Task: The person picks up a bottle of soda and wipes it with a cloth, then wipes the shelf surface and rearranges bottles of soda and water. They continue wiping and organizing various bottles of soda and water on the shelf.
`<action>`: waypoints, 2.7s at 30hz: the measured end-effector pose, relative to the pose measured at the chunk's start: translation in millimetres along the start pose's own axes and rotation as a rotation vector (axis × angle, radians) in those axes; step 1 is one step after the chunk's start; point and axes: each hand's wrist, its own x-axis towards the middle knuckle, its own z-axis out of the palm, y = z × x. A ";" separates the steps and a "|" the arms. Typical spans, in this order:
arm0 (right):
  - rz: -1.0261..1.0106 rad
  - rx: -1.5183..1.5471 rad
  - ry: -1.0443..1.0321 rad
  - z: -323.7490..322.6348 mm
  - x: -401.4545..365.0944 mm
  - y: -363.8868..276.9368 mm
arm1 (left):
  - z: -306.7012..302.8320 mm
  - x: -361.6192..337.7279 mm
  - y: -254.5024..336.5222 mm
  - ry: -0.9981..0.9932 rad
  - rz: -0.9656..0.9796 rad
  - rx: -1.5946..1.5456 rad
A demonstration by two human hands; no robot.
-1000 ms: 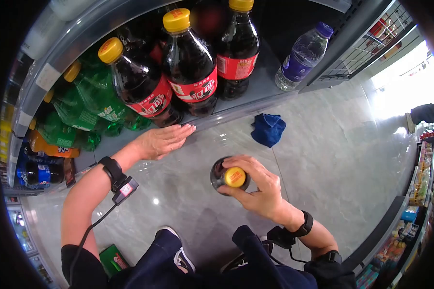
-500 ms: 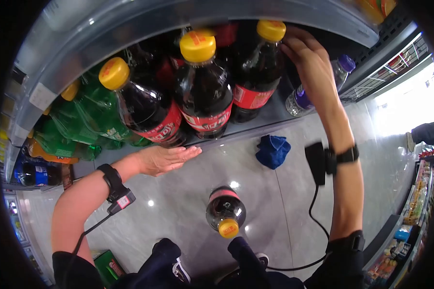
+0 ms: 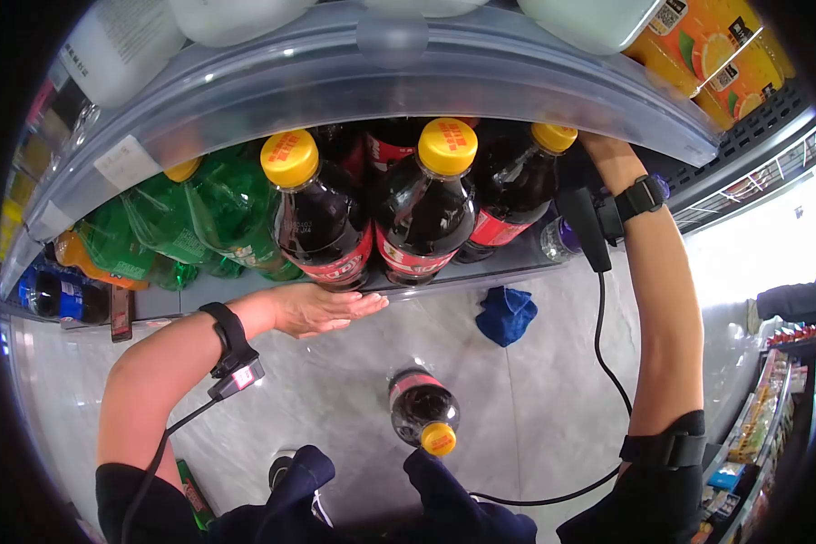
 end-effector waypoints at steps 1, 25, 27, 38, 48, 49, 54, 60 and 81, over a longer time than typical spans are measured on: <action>-0.032 -0.052 0.007 -0.1 0.0 -0.8 | 0.2 0.0 0.8 0.004 -0.001 -0.001; -0.192 -0.286 -0.034 -57.2 -21.1 12.6 | 4.9 0.5 4.2 0.006 -0.021 -0.210; -0.155 -0.312 -0.116 -58.7 -20.6 12.1 | 2.5 0.5 3.3 -0.075 -0.016 -0.325; -0.104 -0.124 0.094 -46.2 -26.0 4.6 | 3.5 0.8 4.0 -0.001 -0.020 -0.194; -0.075 0.044 -0.028 -50.7 -25.1 17.2 | 4.4 0.5 4.7 -0.026 -0.025 -0.265; -0.074 0.042 -0.029 -50.0 -26.9 18.3 | 4.7 0.8 5.0 -0.024 -0.024 -0.266; 0.063 0.167 0.010 -50.4 -48.1 -11.5 | 7.8 -0.5 6.7 0.044 -0.050 -0.251; 0.063 0.446 -0.350 -100.1 -163.1 -156.4 | 0.4 -1.0 3.8 -0.014 -0.032 -0.316; 0.566 0.522 0.009 -173.2 -137.8 -133.3 | 2.2 -0.3 6.3 -0.036 -0.048 -0.273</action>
